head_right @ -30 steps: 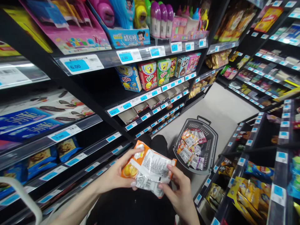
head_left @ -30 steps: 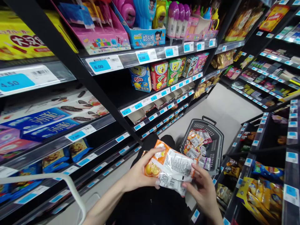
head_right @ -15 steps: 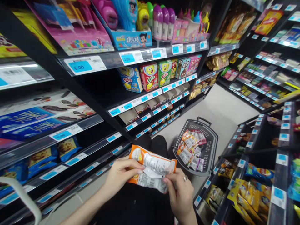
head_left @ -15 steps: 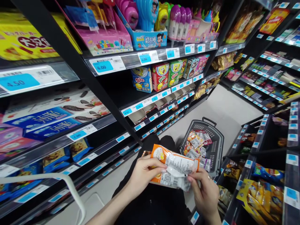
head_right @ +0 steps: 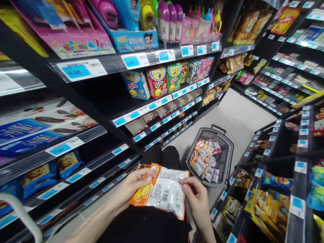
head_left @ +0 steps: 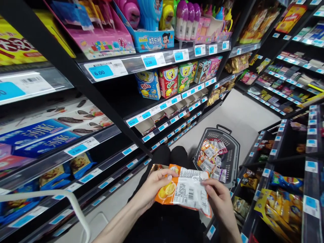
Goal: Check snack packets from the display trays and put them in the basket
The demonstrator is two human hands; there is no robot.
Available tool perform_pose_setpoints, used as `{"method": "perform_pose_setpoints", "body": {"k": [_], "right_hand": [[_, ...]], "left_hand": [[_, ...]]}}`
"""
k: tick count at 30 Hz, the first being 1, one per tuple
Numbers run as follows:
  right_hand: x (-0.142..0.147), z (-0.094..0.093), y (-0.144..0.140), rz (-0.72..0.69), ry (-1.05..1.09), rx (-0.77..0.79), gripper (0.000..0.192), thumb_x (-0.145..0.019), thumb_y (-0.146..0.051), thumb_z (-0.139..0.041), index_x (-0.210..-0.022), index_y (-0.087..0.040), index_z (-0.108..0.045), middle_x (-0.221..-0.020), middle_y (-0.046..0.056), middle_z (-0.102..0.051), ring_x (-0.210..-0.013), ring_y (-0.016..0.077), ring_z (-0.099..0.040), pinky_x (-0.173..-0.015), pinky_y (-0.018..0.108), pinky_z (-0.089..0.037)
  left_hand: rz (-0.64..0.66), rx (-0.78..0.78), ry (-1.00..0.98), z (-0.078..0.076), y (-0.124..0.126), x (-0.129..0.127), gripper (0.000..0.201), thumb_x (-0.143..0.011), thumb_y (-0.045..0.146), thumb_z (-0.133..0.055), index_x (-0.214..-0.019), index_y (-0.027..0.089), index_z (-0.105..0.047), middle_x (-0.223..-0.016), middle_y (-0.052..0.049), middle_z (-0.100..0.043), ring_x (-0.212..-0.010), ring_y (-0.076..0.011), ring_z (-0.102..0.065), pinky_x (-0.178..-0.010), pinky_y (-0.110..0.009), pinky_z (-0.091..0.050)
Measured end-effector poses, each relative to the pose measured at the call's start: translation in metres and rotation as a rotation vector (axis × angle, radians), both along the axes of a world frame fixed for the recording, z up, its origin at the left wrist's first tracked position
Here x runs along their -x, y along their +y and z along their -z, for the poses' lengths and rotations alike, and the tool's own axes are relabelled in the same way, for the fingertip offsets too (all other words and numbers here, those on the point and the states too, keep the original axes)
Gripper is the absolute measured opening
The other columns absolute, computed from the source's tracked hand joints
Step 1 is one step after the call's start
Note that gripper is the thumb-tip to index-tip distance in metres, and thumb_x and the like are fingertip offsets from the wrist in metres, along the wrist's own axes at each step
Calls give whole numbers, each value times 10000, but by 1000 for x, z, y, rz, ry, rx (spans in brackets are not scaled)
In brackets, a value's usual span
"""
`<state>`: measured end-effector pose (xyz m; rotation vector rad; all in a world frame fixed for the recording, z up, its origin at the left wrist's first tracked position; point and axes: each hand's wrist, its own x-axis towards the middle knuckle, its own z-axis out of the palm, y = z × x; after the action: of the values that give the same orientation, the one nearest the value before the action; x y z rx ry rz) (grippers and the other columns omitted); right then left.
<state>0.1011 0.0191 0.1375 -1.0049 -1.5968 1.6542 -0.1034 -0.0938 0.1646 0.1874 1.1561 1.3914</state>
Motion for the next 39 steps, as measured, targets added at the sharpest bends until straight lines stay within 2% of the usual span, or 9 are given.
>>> {"method": "perform_pose_setpoints", "body": {"k": [6, 11, 14, 17, 19, 23, 29, 33, 39], "right_hand": [[-25, 18, -14, -34, 90, 248, 351, -713, -411, -773, -1039, -281, -754, -1091, 70, -738, -962, 259, -687, -810, 319, -543], [-20, 18, -18, 184, -174, -63, 274, -758, -432, -718, -635, -187, -719, -631, 13, -578, -596, 158, -544, -547, 246, -473], [-22, 17, -17, 225, -225, -171, 357, -810, -460, -645, -590, -180, -633, -693, 13, -548, -661, 160, -540, -586, 239, -470], [-39, 29, -6, 247, -304, -62, 401, -802, -567, -596, -736, -175, -659, -769, 39, -649, -722, 198, -606, -635, 270, -504], [-57, 46, 10, 336, -385, -4, 481, -763, -635, -593, -824, -164, -666, -766, 47, -683, -708, 219, -625, -629, 291, -510], [-88, 90, 60, 553, -537, -20, 566, -741, -690, -578, -886, -148, -651, -852, 75, -696, -869, 285, -627, -760, 362, -492], [-67, 148, 138, 643, -719, 39, 248, -926, -369, -569, -1018, -148, -632, -1032, 46, -660, -930, 197, -638, -843, 407, -506], [-35, 165, 165, 542, -732, 135, 279, -921, -338, -589, -1133, -158, -604, -1152, 73, -634, -992, 213, -635, -855, 427, -523], [-24, 157, 145, 330, -584, 221, 267, -922, -344, -589, -1105, -151, -610, -1078, 57, -652, -889, 181, -654, -767, 371, -551]], "left_hand": [[228, -57, -172, -7, -10, 12, 441, -588, 160, -711, -1028, 190, -718, -1047, -82, -745, -993, -261, -684, -841, -327, -540], [482, 176, 367, 4, -4, -1, 361, -794, 498, -582, -753, 142, -630, -645, -51, -708, -488, -147, -622, -430, -208, -438], [531, 230, 543, 5, 2, -10, 428, -809, 475, -589, -514, 181, -490, -343, 67, -447, -307, -78, -360, -370, -192, -230], [533, 213, 820, -2, 4, -9, 340, -844, 379, -569, -562, 190, -599, -439, 45, -517, -408, -116, -457, -465, -228, -306], [473, 243, 1231, -6, 2, -3, 230, -869, 318, -532, -759, 220, -709, -680, -11, -673, -639, -190, -588, -626, -281, -404], [373, 503, 1876, 5, -11, 8, 199, -858, 264, -553, -887, 202, -739, -1001, -114, -700, -982, -342, -546, -873, -509, -374], [344, 678, 2033, 43, -33, 3, 399, -733, 183, -698, -1130, 146, -672, -1434, -224, -431, -1287, -475, -353, -945, -562, -390], [352, 589, 1989, 49, -35, 3, 149, -823, 163, -580, -905, 182, -703, -1326, -156, -549, -1201, -405, -480, -874, -477, -479], [329, 331, 1863, 31, -40, 7, 271, -917, 176, -416, -850, 226, -673, -968, -54, -711, -781, -214, -644, -674, -307, -506]]}}
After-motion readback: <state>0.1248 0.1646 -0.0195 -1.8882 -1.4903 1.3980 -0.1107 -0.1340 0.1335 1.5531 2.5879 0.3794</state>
